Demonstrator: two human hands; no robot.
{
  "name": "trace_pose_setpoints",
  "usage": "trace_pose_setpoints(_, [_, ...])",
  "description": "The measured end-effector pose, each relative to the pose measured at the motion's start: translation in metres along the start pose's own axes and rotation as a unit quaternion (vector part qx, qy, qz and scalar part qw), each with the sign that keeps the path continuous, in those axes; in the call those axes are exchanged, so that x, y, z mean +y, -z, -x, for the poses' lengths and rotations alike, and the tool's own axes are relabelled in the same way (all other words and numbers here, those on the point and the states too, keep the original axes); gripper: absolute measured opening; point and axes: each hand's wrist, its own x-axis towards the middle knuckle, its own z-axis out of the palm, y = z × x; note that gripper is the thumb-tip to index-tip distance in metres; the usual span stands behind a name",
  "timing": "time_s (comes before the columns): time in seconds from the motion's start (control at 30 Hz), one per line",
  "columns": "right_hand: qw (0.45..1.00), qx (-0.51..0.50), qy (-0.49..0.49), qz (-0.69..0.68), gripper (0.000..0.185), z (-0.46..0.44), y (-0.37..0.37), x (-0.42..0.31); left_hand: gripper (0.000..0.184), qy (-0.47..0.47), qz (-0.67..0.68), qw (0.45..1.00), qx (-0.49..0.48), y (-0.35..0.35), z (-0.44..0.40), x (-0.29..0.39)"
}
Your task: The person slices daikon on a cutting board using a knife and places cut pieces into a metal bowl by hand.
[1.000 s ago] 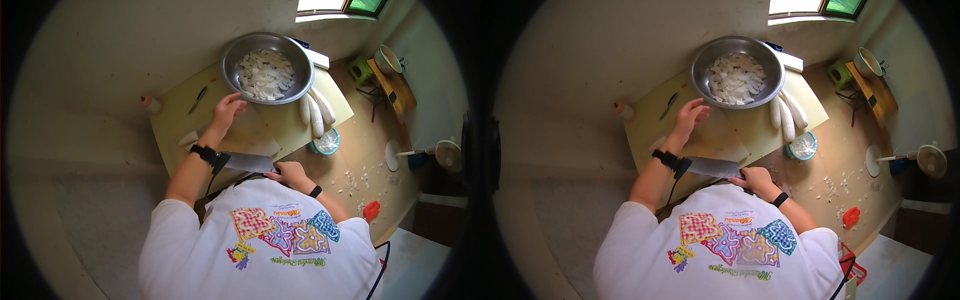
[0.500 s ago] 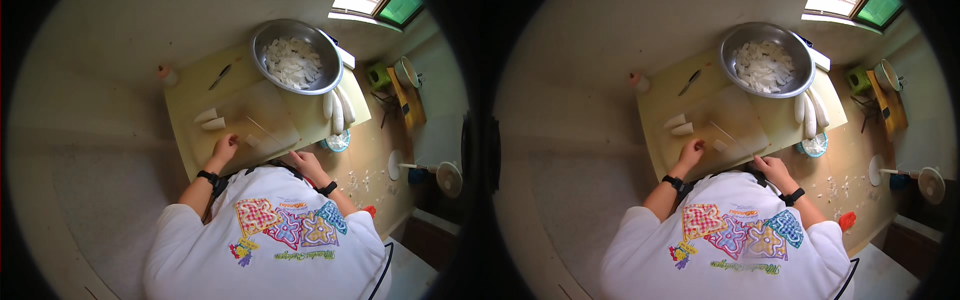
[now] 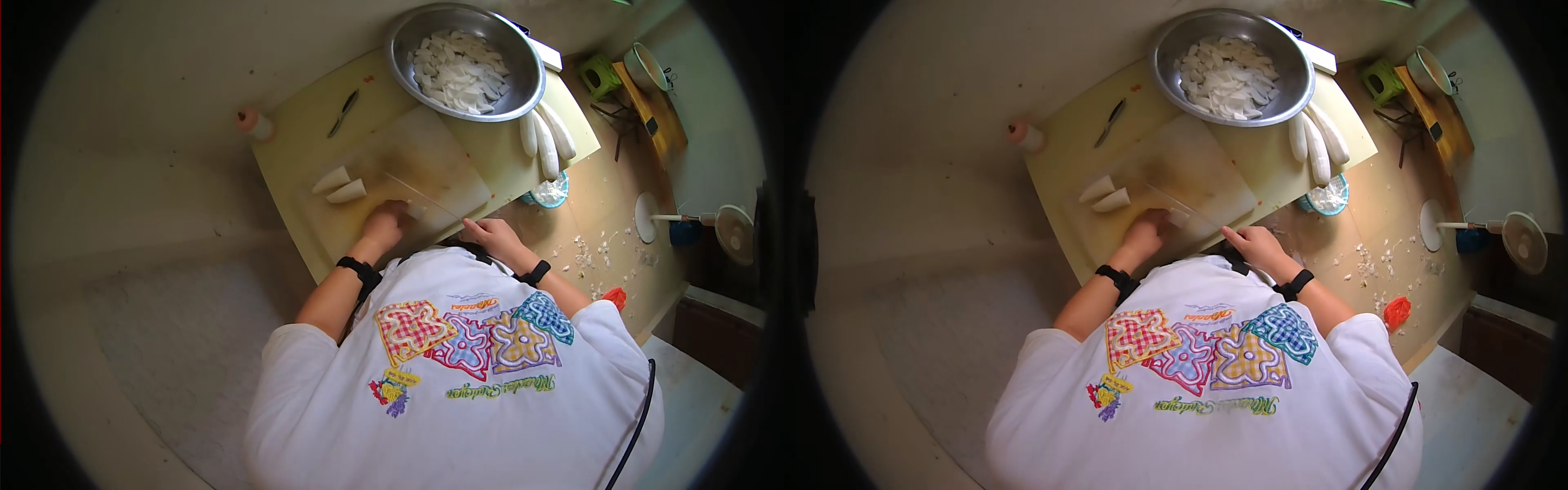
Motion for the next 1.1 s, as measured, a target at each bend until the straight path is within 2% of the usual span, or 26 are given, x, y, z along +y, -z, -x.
trace_pose_setpoints(0.07, [1.000, -0.005, -0.001, 0.005, 0.067, -0.005, 0.002, -0.006, 0.033, -0.026, -0.013, 0.999, 0.012, 0.005, -0.002, 0.005])
trace_pose_setpoints(0.13, [0.999, -0.024, -0.019, -0.027, 0.067, -0.007, 0.004, -0.008, 0.034, -0.033, -0.041, 0.998, -0.031, 0.009, -0.005, 0.012])
trace_pose_setpoints(0.3, [0.997, -0.052, -0.038, -0.035, 0.063, -0.015, 0.007, 0.004, 0.029, -0.069, -0.073, 0.995, -0.004, 0.003, -0.009, 0.006])
trace_pose_setpoints(0.47, [0.993, -0.081, -0.077, -0.033, 0.063, -0.016, 0.007, 0.011, 0.024, -0.149, -0.059, 0.987, 0.013, 0.001, -0.012, -0.003])
trace_pose_setpoints(0.63, [0.994, -0.081, -0.063, -0.049, 0.062, -0.012, 0.010, 0.009, 0.027, -0.169, -0.102, 0.980, 0.022, 0.001, -0.011, -0.008])
trace_pose_setpoints(0.77, [0.993, -0.094, -0.070, -0.007, 0.062, -0.008, 0.020, -0.011, 0.028, -0.177, -0.151, 0.972, 0.008, 0.000, -0.011, -0.010])
trace_pose_setpoints(1.1, [0.993, -0.101, -0.065, 0.024, 0.064, -0.011, 0.020, -0.013, 0.029, -0.167, -0.142, 0.976, 0.004, -0.003, -0.009, -0.013])
